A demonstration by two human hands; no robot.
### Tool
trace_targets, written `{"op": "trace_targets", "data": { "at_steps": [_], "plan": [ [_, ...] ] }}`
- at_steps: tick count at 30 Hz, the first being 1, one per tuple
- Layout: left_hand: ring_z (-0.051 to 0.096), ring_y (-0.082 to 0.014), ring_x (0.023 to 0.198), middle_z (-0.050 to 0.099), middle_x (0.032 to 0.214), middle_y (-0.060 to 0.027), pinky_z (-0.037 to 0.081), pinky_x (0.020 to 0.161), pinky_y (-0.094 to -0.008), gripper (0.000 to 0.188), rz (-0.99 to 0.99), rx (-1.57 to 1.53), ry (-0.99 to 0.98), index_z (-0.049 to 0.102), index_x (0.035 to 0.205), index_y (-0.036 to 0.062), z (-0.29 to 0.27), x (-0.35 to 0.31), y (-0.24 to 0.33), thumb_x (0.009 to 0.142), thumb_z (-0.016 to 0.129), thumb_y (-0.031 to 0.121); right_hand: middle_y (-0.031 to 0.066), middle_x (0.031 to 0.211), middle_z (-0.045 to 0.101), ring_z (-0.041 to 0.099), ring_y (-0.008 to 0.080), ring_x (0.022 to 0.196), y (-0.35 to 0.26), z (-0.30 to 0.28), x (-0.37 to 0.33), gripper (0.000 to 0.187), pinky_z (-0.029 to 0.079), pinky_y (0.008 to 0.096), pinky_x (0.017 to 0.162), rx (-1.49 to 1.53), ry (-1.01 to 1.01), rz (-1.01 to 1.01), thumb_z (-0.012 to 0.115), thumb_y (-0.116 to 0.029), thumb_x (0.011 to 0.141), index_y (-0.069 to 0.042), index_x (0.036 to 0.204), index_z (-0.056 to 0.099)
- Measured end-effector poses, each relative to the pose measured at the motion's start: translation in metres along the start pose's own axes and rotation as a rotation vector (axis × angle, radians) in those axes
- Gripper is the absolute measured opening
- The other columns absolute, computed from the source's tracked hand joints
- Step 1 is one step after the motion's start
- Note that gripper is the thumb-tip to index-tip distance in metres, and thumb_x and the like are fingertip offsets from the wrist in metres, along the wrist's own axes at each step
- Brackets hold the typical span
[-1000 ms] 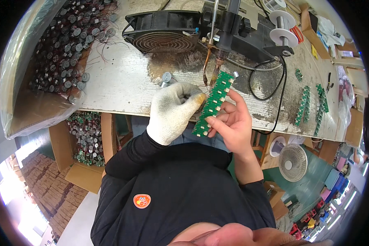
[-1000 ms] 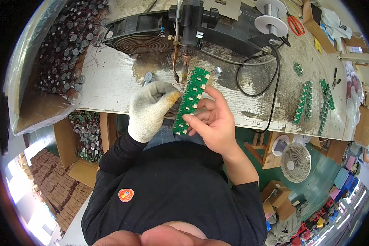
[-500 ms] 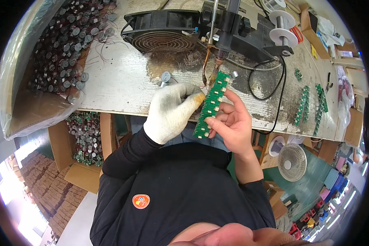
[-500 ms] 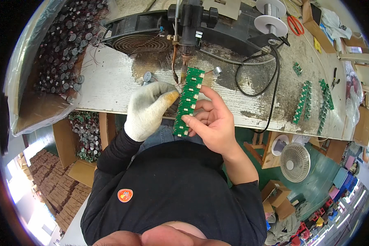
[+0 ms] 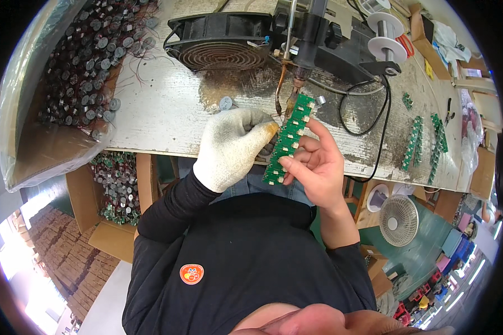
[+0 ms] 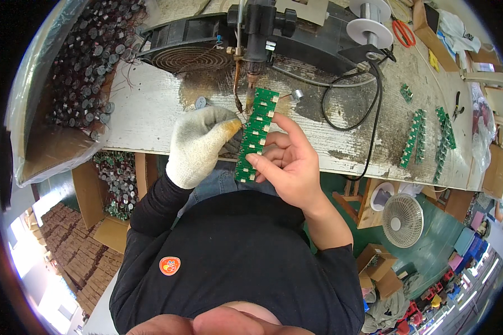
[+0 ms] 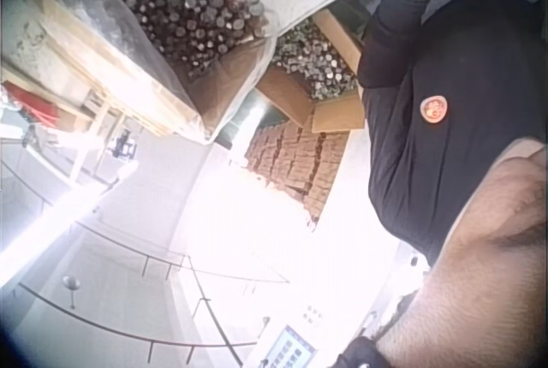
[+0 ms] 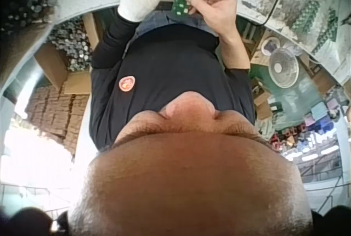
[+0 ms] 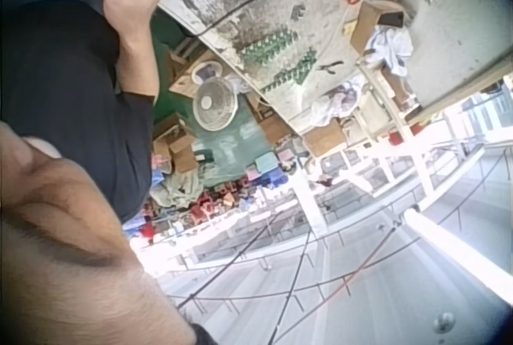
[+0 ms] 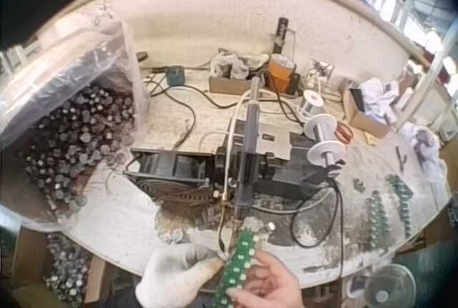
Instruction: Soldering electronic components and LEDs onto a printed circuit board at a factory workbench.
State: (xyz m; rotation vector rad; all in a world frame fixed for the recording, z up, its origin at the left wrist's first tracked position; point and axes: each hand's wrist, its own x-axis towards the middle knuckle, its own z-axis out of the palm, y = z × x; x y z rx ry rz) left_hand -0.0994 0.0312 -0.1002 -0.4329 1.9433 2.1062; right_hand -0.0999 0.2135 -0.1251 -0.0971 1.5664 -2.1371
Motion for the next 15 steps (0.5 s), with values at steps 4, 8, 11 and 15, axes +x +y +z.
{"op": "trace_targets", "data": {
  "at_steps": [4, 8, 11, 15],
  "plan": [
    [0.058, -0.0068, 0.067, 0.066, 0.076, -0.0062, 0.048, 0.059, -0.0235, 0.022, 0.073, 0.083, 0.002, 0.065, 0.095, -0.0076, -0.0006, 0.0004, -0.0011, 0.088, 0.059, 0.012, 0.0158, 0.103, 0.062, 0.064, 0.0130, 0.071, -0.0036, 0.0016, -0.0004, 0.064, 0.052, 0.0220, 0.053, 0.006, 0.002, -0.007, 0.063, 0.010, 0.081, 0.001, 0.137, 0.032],
    [0.058, -0.0067, 0.067, 0.066, 0.077, -0.0061, 0.048, 0.059, -0.0235, 0.022, 0.026, 0.042, 0.005, 0.065, 0.094, -0.0071, 0.0006, 0.0005, -0.0041, 0.088, 0.059, 0.013, 0.0153, 0.101, 0.062, 0.064, 0.0130, 0.070, -0.0001, -0.0006, -0.0001, 0.064, 0.052, 0.0221, 0.053, 0.004, 0.001, 0.006, 0.063, 0.010, 0.081, 0.000, 0.137, 0.032],
    [0.058, -0.0066, 0.067, 0.066, 0.076, -0.0062, 0.048, 0.059, -0.0235, 0.022, 0.024, 0.031, 0.010, 0.065, 0.094, -0.0070, 0.0022, 0.0005, -0.0076, 0.088, 0.059, 0.013, 0.0150, 0.101, 0.062, 0.064, 0.0130, 0.070, 0.0029, -0.0026, -0.0011, 0.064, 0.052, 0.0220, 0.053, 0.005, 0.002, 0.015, 0.063, 0.010, 0.081, 0.000, 0.137, 0.032],
    [0.058, -0.0067, 0.066, 0.066, 0.076, -0.0061, 0.047, 0.059, -0.0232, 0.022, 0.014, 0.070, 0.005, 0.065, 0.094, -0.0069, 0.0011, 0.0005, -0.0083, 0.088, 0.059, 0.013, 0.0148, 0.100, 0.062, 0.064, 0.0130, 0.070, 0.0043, -0.0023, -0.0020, 0.064, 0.052, 0.0219, 0.053, 0.000, -0.001, 0.022, 0.062, 0.010, 0.081, 0.000, 0.137, 0.032]
  ]
}}
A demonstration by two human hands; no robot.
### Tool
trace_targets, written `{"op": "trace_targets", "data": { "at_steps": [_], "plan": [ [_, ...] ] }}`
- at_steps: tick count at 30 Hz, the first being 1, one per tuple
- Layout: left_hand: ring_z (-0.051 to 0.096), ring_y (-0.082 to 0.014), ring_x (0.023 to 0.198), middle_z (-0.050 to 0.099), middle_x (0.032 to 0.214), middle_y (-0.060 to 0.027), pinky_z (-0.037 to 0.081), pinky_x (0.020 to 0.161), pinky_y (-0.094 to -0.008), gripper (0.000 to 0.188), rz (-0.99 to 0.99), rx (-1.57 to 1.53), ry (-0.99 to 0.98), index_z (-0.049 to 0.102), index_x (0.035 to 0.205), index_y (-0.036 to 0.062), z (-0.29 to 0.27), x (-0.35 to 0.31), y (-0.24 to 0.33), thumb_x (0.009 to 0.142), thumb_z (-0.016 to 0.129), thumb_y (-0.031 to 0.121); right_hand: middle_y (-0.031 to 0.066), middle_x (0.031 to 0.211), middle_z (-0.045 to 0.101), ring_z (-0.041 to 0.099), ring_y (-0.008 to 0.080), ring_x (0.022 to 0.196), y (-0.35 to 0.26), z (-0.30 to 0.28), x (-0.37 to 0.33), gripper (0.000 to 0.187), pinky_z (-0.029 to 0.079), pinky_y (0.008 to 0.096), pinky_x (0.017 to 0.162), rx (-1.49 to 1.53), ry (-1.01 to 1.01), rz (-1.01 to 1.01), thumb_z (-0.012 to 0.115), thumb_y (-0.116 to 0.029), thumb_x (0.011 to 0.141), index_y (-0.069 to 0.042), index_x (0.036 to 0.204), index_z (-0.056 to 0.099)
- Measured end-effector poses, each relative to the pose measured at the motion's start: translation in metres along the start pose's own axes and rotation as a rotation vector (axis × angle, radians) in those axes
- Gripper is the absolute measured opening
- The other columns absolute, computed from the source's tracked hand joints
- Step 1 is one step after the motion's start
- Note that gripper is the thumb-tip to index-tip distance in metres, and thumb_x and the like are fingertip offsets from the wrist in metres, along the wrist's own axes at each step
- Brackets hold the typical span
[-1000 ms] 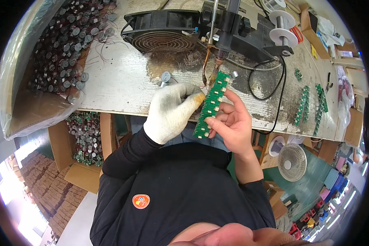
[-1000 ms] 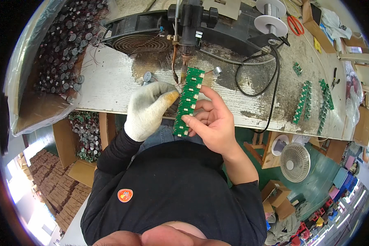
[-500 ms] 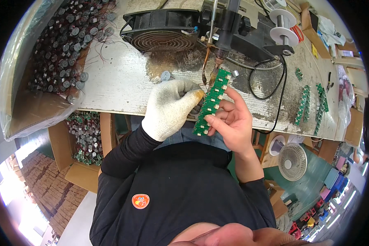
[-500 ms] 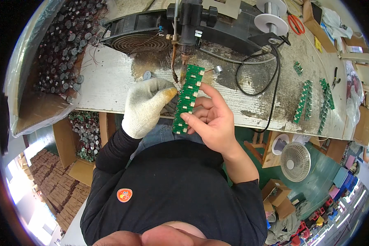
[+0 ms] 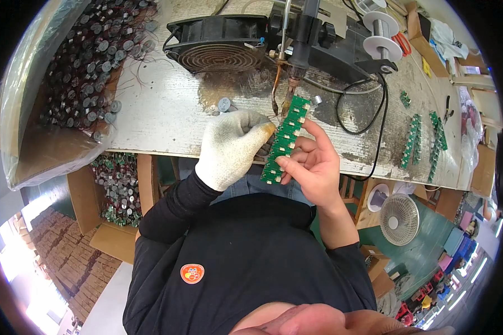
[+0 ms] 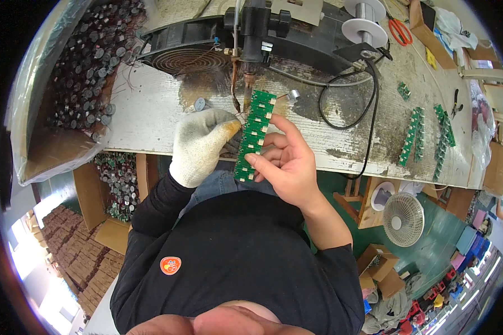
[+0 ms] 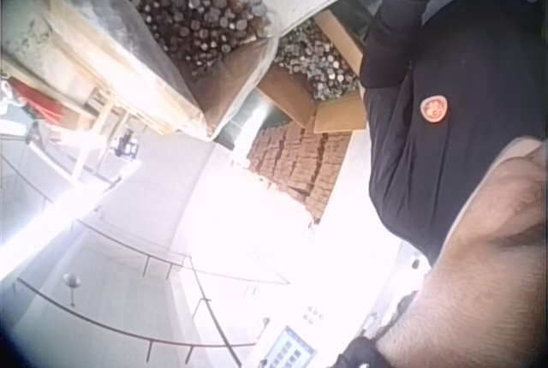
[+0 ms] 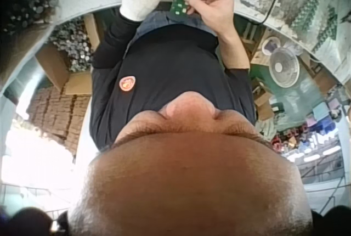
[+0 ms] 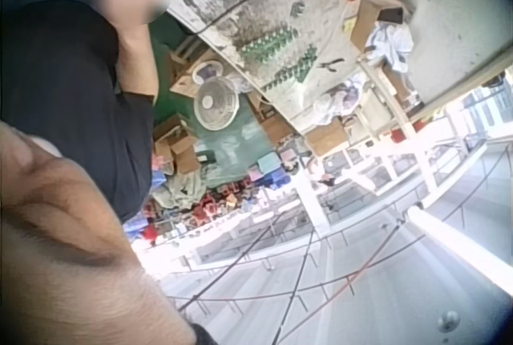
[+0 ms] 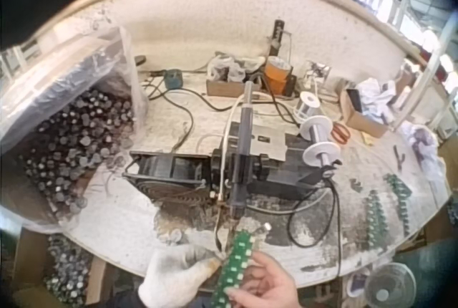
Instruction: Soldering electronic components and LEDs onto a printed circuit board at a factory workbench.
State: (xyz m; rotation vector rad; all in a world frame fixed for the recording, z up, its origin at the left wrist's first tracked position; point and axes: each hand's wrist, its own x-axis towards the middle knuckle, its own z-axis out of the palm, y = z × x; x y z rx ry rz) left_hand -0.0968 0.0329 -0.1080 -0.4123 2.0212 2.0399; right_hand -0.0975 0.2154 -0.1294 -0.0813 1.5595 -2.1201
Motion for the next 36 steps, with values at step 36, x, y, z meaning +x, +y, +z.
{"op": "trace_targets", "data": {
  "at_steps": [36],
  "plan": [
    [0.061, -0.0334, 0.079, 0.058, 0.090, -0.0139, 0.051, 0.068, -0.0426, 0.011, 0.494, 1.364, 0.568, 0.067, 0.083, 0.0139, -0.179, 0.083, 0.028, 0.075, 0.061, 0.009, 0.0144, 0.097, 0.061, 0.061, 0.0118, 0.064, 0.003, -0.002, 0.012, 0.063, 0.052, 0.0226, 0.048, -0.033, 0.083, -0.091, 0.060, 0.010, 0.082, 0.004, 0.137, 0.032]
  ]
}}
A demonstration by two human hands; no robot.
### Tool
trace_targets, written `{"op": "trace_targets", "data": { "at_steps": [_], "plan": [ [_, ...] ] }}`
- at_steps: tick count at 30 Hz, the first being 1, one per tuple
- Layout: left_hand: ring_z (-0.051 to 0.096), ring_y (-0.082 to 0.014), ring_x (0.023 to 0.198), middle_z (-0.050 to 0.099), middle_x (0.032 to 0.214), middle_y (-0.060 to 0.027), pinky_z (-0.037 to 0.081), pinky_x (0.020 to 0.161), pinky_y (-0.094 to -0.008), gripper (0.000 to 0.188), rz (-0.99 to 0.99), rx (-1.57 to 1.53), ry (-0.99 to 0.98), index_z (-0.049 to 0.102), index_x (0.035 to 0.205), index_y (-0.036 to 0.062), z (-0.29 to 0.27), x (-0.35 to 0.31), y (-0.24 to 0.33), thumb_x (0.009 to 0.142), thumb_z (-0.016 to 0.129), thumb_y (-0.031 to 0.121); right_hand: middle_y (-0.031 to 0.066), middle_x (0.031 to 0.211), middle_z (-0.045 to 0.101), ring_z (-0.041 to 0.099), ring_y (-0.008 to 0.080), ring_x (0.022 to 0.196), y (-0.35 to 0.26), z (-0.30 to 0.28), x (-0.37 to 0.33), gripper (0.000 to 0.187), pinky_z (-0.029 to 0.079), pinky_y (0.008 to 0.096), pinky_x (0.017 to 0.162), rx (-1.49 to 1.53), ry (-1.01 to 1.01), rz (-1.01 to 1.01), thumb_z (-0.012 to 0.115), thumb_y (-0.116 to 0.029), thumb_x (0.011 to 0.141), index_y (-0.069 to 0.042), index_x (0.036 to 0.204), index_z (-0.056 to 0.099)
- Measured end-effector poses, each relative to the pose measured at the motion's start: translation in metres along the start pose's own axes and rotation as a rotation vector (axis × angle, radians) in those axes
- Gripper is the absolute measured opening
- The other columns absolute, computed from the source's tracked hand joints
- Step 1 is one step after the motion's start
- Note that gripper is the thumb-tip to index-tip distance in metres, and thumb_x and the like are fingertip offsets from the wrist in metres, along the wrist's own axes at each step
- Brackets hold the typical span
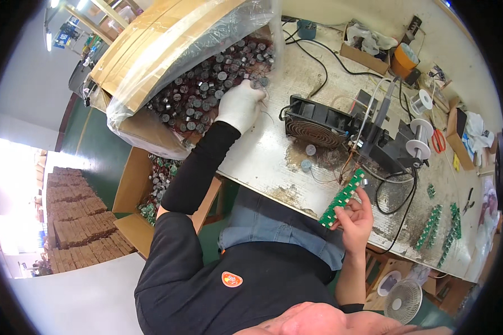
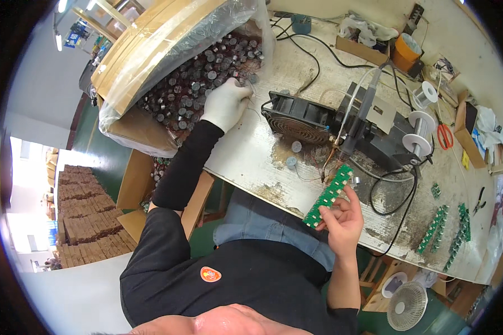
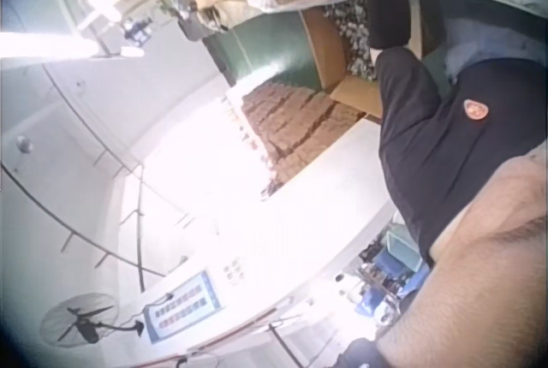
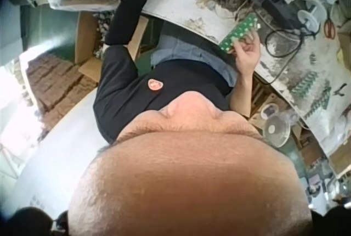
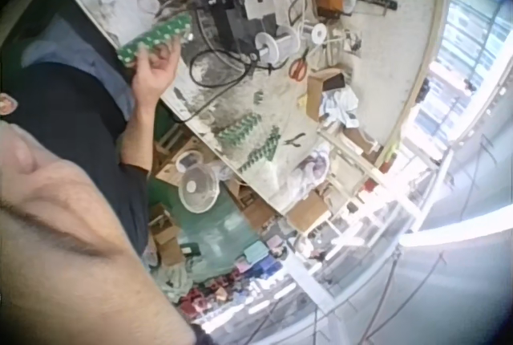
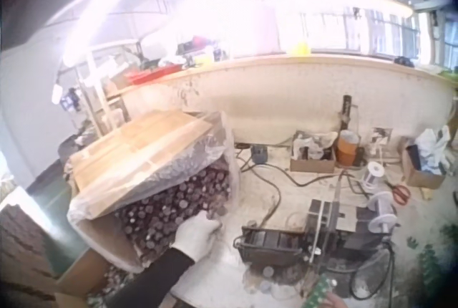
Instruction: Soldering electronic components and LEDs onto a printed circuit board at a factory workbench.
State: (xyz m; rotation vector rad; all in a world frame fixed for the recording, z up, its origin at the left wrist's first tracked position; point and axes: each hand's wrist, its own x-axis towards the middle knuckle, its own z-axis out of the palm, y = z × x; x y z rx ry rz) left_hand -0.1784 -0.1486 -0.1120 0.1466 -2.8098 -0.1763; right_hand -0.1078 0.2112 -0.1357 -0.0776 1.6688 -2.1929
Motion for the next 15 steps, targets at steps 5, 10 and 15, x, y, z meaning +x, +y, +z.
{"op": "trace_targets", "data": {
  "at_steps": [5, 10, 15],
  "plan": [
    [0.061, -0.0306, 0.082, 0.059, 0.093, -0.0114, 0.050, 0.070, -0.0386, 0.006, 0.060, -0.076, -0.026, 0.068, 0.083, 0.0104, -0.009, -0.009, 0.000, 0.078, 0.066, 0.011, 0.0142, 0.096, 0.060, 0.061, 0.0121, 0.062, 0.001, -0.001, -0.002, 0.063, 0.052, 0.0228, 0.047, 0.001, -0.004, 0.025, 0.060, 0.010, 0.081, 0.004, 0.137, 0.032],
    [0.064, -0.0275, 0.082, 0.067, 0.095, -0.0113, 0.050, 0.073, -0.0315, 0.015, 0.066, -0.488, 0.043, 0.069, 0.090, 0.0024, -0.010, -0.043, 0.015, 0.078, 0.066, 0.011, 0.0129, 0.095, 0.060, 0.061, 0.0127, 0.063, 0.001, -0.006, -0.004, 0.062, 0.051, 0.0236, 0.047, -0.011, 0.005, 0.025, 0.061, 0.010, 0.081, 0.003, 0.137, 0.033],
    [0.059, -0.0133, 0.075, 0.067, 0.085, -0.0090, 0.045, 0.067, -0.0254, 0.015, -0.311, -0.882, -0.178, 0.068, 0.091, -0.0021, -0.016, -0.092, 0.057, 0.079, 0.069, 0.008, 0.0127, 0.096, 0.060, 0.061, 0.0128, 0.065, -0.002, -0.002, -0.001, 0.062, 0.051, 0.0234, 0.047, -0.002, -0.009, 0.044, 0.062, 0.010, 0.081, 0.001, 0.136, 0.035]
  ]
}}
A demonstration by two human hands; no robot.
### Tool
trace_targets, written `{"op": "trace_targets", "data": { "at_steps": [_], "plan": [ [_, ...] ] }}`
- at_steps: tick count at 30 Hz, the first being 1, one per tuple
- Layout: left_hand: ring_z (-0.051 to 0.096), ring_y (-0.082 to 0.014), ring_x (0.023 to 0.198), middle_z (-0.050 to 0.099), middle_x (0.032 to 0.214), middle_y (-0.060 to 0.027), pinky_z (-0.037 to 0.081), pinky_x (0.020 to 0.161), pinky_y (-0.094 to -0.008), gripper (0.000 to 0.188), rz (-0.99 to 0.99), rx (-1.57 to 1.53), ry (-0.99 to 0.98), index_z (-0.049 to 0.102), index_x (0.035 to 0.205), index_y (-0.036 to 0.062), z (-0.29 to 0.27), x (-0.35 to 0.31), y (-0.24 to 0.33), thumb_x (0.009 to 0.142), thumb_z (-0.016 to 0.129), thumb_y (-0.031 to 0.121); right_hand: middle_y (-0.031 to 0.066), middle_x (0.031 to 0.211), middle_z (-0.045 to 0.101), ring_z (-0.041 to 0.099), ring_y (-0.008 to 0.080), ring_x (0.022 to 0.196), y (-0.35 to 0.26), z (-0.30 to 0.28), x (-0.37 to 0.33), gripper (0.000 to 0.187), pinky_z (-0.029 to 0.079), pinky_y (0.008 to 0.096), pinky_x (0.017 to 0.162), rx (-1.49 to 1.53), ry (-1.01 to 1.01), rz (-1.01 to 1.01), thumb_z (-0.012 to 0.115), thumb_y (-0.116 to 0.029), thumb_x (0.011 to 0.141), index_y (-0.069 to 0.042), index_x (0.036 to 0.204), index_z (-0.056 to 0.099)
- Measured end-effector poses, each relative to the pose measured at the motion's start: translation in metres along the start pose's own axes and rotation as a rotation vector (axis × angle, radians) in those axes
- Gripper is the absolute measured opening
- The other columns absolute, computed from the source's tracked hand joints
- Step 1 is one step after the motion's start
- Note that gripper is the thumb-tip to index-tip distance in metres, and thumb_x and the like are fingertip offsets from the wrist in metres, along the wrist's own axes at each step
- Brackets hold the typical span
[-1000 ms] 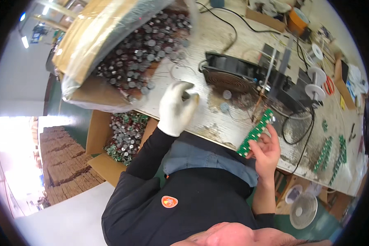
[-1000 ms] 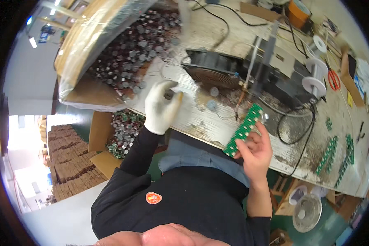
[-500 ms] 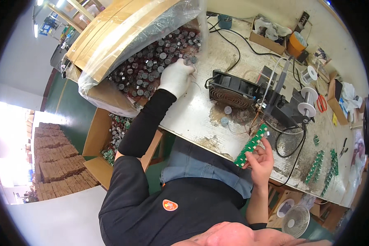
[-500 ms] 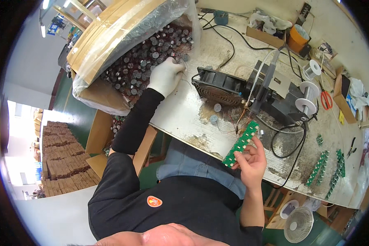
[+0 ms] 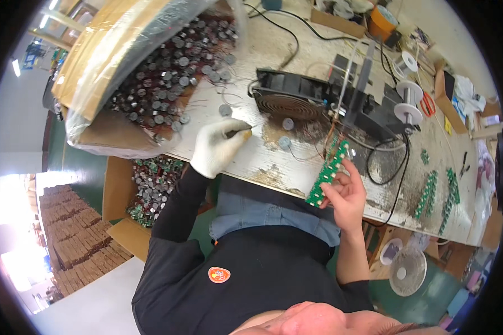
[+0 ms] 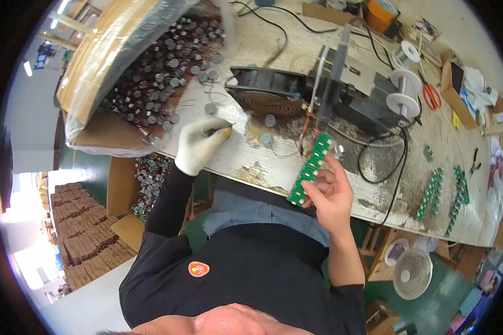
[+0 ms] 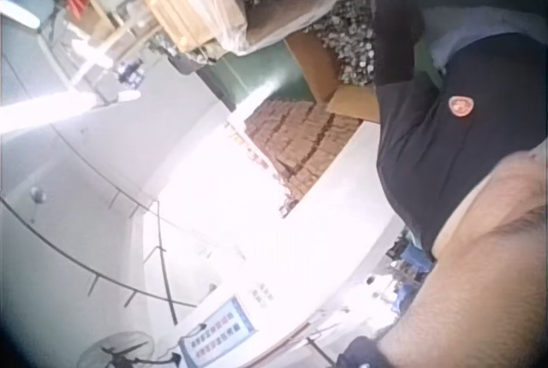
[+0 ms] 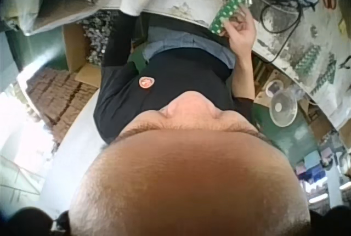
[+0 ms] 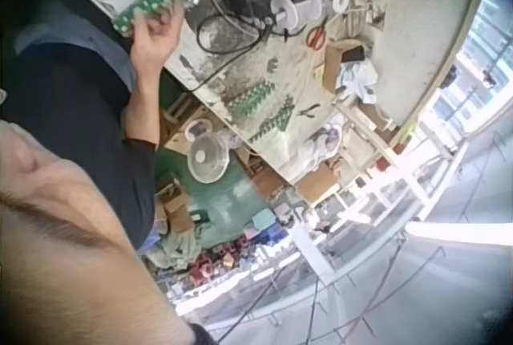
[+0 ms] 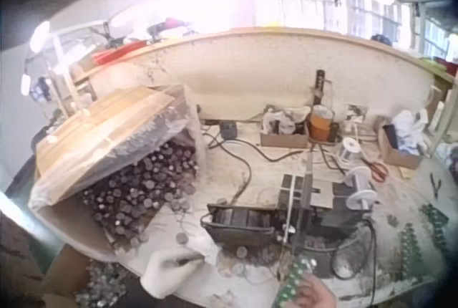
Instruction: Soldering electronic components and LEDs onto a printed circuit board at a factory workbench.
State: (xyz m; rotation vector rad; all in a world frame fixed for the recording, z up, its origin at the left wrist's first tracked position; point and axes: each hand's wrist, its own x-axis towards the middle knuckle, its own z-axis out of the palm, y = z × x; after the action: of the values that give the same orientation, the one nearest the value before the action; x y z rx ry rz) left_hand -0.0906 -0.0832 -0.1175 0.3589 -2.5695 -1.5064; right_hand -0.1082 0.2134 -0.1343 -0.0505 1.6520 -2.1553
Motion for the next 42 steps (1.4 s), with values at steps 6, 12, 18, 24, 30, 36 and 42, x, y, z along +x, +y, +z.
{"op": "trace_targets", "data": {
  "at_steps": [6, 12, 18, 24, 30, 36, 42],
  "plan": [
    [0.058, -0.0140, 0.075, 0.065, 0.085, -0.0094, 0.045, 0.068, -0.0256, 0.013, 0.035, -0.206, -0.054, 0.068, 0.089, -0.0030, 0.037, -0.029, 0.015, 0.079, 0.068, 0.004, 0.0130, 0.098, 0.060, 0.062, 0.0129, 0.068, -0.001, 0.002, 0.003, 0.061, 0.051, 0.0230, 0.048, 0.017, -0.007, -0.003, 0.062, 0.009, 0.081, 0.002, 0.136, 0.036],
    [0.058, -0.0181, 0.077, 0.064, 0.084, -0.0090, 0.045, 0.069, -0.0287, 0.009, 0.122, -0.266, -0.139, 0.068, 0.085, -0.0013, 0.063, -0.032, 0.029, 0.078, 0.067, 0.004, 0.0139, 0.102, 0.057, 0.062, 0.0131, 0.070, 0.000, -0.001, 0.001, 0.068, 0.052, 0.0228, 0.052, 0.015, -0.016, 0.031, 0.064, 0.010, 0.079, 0.002, 0.139, 0.033],
    [0.057, -0.0184, 0.076, 0.060, 0.078, -0.0078, 0.044, 0.068, -0.0293, 0.011, 0.034, -0.335, -0.242, 0.068, 0.083, 0.0004, 0.083, -0.033, 0.034, 0.077, 0.067, 0.010, 0.0146, 0.107, 0.055, 0.064, 0.0137, 0.073, -0.004, 0.004, -0.002, 0.075, 0.054, 0.0226, 0.055, 0.013, -0.039, 0.013, 0.066, 0.012, 0.077, 0.000, 0.141, 0.030],
    [0.059, -0.0178, 0.076, 0.062, 0.079, -0.0087, 0.046, 0.068, -0.0290, 0.013, 0.003, -0.268, -0.262, 0.067, 0.083, -0.0011, 0.088, -0.025, 0.044, 0.077, 0.066, 0.010, 0.0149, 0.109, 0.055, 0.065, 0.0142, 0.074, -0.002, 0.004, -0.002, 0.076, 0.054, 0.0226, 0.055, 0.028, -0.034, -0.014, 0.066, 0.012, 0.077, -0.001, 0.142, 0.028],
    [0.057, -0.0092, 0.068, 0.064, 0.075, -0.0074, 0.046, 0.061, -0.0243, 0.014, -0.265, -0.461, -0.341, 0.064, 0.084, -0.0049, 0.090, -0.025, 0.057, 0.080, 0.062, 0.009, 0.0153, 0.109, 0.056, 0.064, 0.0131, 0.073, 0.001, 0.006, -0.004, 0.076, 0.054, 0.0222, 0.055, 0.018, -0.035, -0.073, 0.065, 0.012, 0.078, -0.002, 0.142, 0.028],
    [0.057, -0.0079, 0.067, 0.063, 0.073, -0.0065, 0.047, 0.060, -0.0238, 0.014, -0.212, -0.425, -0.362, 0.062, 0.083, -0.0052, 0.088, -0.023, 0.059, 0.080, 0.061, 0.008, 0.0156, 0.110, 0.056, 0.063, 0.0123, 0.073, 0.003, 0.006, -0.004, 0.075, 0.054, 0.0223, 0.054, 0.023, -0.017, -0.101, 0.063, 0.013, 0.078, -0.001, 0.143, 0.028],
    [0.055, -0.0070, 0.067, 0.061, 0.075, -0.0039, 0.045, 0.059, -0.0218, 0.016, -0.218, -0.398, -0.368, 0.062, 0.085, -0.0036, 0.087, -0.021, 0.060, 0.080, 0.064, 0.011, 0.0155, 0.110, 0.056, 0.063, 0.0119, 0.072, 0.003, 0.010, -0.001, 0.075, 0.054, 0.0217, 0.053, 0.031, 0.004, -0.117, 0.063, 0.013, 0.078, 0.000, 0.142, 0.027]
  ]
}}
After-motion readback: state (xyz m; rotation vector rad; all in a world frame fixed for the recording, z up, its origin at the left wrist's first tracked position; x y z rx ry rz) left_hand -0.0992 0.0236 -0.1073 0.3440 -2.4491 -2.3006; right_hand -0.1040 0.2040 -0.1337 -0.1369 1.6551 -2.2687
